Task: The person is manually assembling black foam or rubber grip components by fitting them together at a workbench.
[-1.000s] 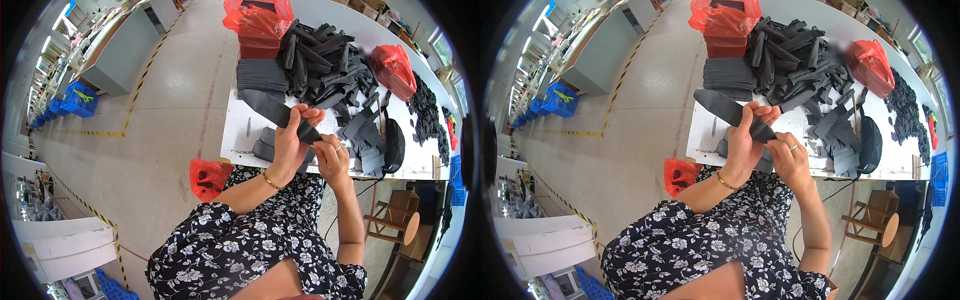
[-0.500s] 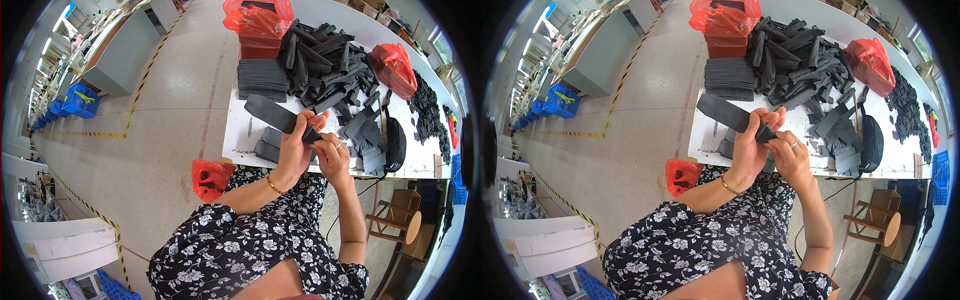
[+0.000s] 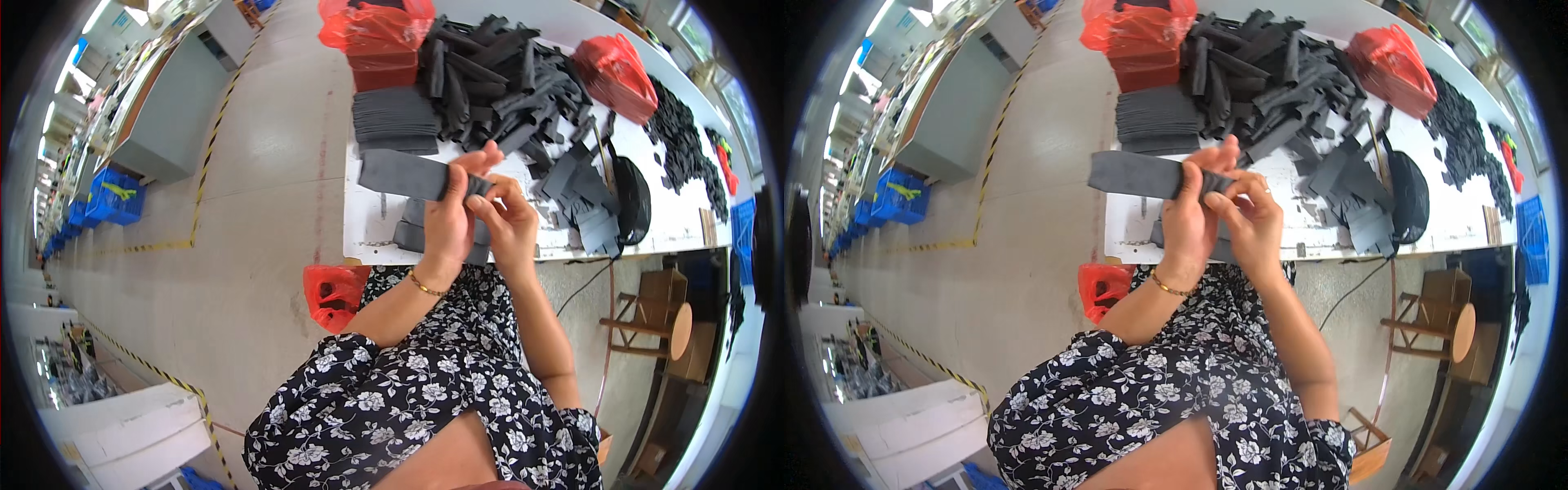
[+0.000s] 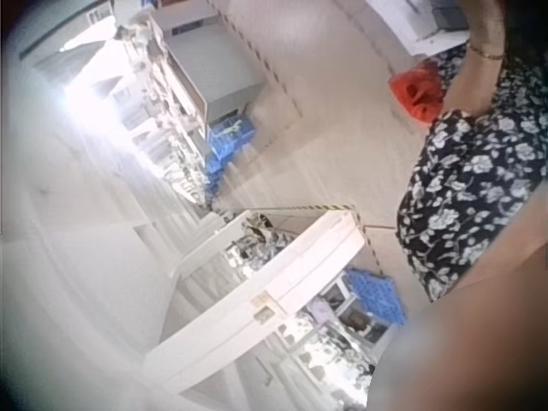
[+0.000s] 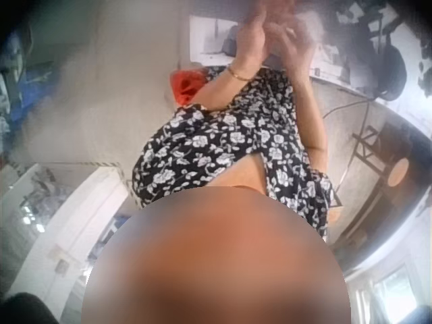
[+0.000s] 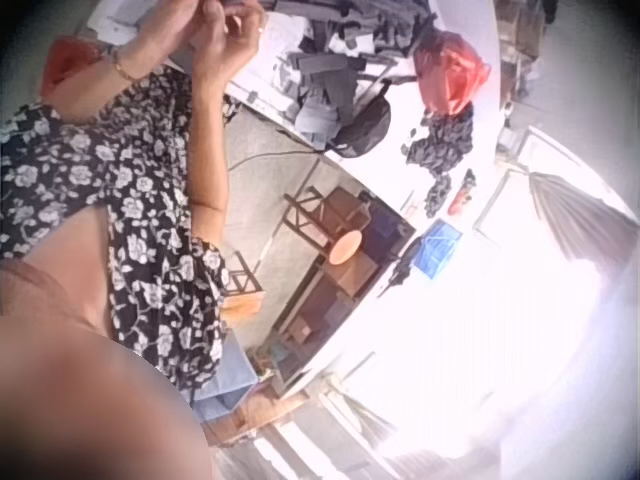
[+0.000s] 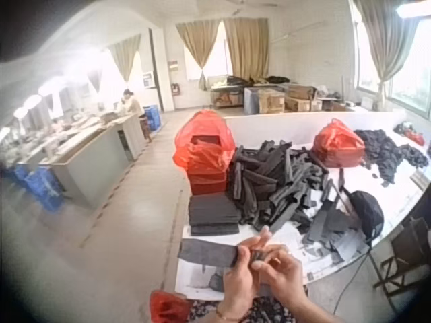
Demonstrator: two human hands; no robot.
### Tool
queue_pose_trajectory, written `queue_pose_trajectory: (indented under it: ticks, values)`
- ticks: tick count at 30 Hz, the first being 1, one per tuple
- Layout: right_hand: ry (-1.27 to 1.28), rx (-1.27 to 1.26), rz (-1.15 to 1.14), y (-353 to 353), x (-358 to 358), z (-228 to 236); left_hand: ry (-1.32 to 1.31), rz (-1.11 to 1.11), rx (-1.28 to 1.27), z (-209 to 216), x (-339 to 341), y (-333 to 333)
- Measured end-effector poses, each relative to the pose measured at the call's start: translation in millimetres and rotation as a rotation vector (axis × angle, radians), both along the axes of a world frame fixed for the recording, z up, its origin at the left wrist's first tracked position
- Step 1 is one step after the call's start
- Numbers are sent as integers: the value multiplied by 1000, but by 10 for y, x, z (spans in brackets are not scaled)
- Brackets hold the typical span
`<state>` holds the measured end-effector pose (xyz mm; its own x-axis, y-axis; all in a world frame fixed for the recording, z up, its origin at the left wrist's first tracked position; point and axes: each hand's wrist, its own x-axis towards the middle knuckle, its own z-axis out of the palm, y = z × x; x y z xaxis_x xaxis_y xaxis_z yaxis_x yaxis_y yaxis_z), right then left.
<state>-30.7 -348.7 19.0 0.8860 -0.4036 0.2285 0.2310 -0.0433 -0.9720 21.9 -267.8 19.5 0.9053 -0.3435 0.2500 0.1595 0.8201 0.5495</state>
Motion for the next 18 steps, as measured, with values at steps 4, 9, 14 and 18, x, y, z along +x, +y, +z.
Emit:
queue_pose_trajectory:
  ticks: [4,9,14,18]
  values:
    - [-184,162,-258,-127,-114,-67,-37,21,-189,-21,294,184]
    - [22,370,85,-64,-30,180,-193,-141,-165,-23,308,217]
    - [-323,-503,-260,-123,-26,152,-13,-144,-179,-42,336,380]
    - [-489,-755,-259,-177,-66,122,162,67,-96,-338,447,615]
